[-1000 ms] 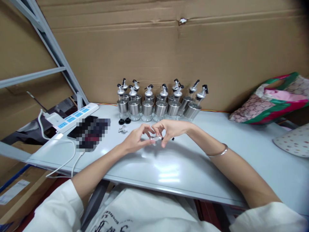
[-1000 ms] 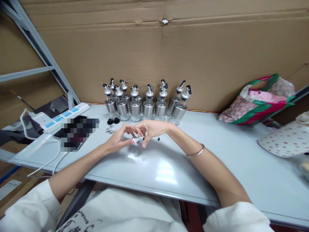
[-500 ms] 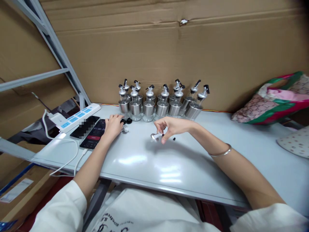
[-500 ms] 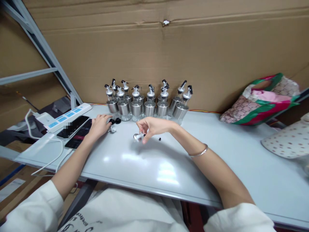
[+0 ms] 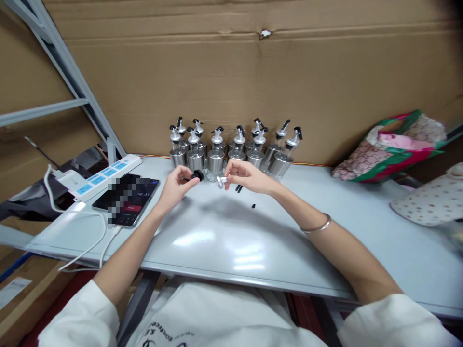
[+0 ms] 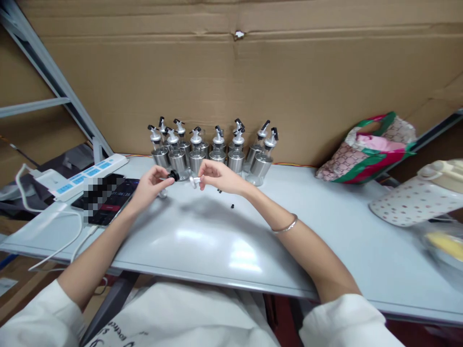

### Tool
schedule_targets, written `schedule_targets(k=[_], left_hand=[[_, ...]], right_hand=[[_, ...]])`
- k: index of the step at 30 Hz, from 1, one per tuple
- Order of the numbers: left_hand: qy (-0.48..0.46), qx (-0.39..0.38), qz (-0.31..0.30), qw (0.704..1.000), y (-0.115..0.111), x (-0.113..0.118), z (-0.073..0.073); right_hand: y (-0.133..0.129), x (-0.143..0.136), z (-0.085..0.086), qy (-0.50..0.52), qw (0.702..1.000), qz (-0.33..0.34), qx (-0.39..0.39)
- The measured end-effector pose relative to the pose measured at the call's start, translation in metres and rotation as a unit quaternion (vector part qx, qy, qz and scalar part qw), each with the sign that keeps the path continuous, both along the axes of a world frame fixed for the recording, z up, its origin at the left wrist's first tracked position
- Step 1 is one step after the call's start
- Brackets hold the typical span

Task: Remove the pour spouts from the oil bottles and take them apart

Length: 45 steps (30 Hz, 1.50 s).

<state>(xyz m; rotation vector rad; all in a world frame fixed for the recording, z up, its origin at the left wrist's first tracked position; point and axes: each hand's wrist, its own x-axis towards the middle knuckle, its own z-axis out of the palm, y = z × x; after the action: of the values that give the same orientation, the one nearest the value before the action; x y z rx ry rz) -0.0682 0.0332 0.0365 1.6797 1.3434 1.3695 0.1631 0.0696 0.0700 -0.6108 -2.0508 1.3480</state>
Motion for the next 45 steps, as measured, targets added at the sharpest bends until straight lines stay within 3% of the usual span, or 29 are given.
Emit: schedule_targets(k=[2,5,9,12,16,25,32,45], left_hand=[[-0.069,-0.03,-0.059,0.995,-0.004,0.013,-0.005],[-0.122,-0.082,-0.096,0.985,-0.01,0.027,-0.013],[-0.224,-0.179,-0.149,0.946,-0.013,0.036,-0.021],[-0.273,-0.234,-0.184,0.915,-0.014,0.04,-0.025],[-0.294,-0.278,-0.183,0.896,-0.017,0.044,-0.028],[-0.275,-0.255,-0.194,0.907,-0.021,0.046,-0.027],[-0.212,-0.188,-0.2,0.938,-0.024,0.046,-0.026],[-0.178,-0.17,-0.189,0.951,-0.028,0.046,-0.019]], right_hand=[[0.0,-0.001,-0.005,0.038,0.999,-0.023,0.001],[-0.001,0.0,-0.017,0.065,0.997,-0.05,-0.008],[-0.013,0.014,-0.036,0.086,0.989,-0.119,-0.003],[-0.026,0.027,-0.044,0.068,0.982,-0.171,0.033],[-0.038,0.036,-0.046,0.025,0.968,-0.224,0.113],[-0.046,0.031,-0.057,0.038,0.969,-0.205,0.132],[-0.053,0.031,-0.057,0.062,0.956,-0.238,0.16],[-0.06,0.03,-0.056,0.042,0.935,-0.267,0.229]])
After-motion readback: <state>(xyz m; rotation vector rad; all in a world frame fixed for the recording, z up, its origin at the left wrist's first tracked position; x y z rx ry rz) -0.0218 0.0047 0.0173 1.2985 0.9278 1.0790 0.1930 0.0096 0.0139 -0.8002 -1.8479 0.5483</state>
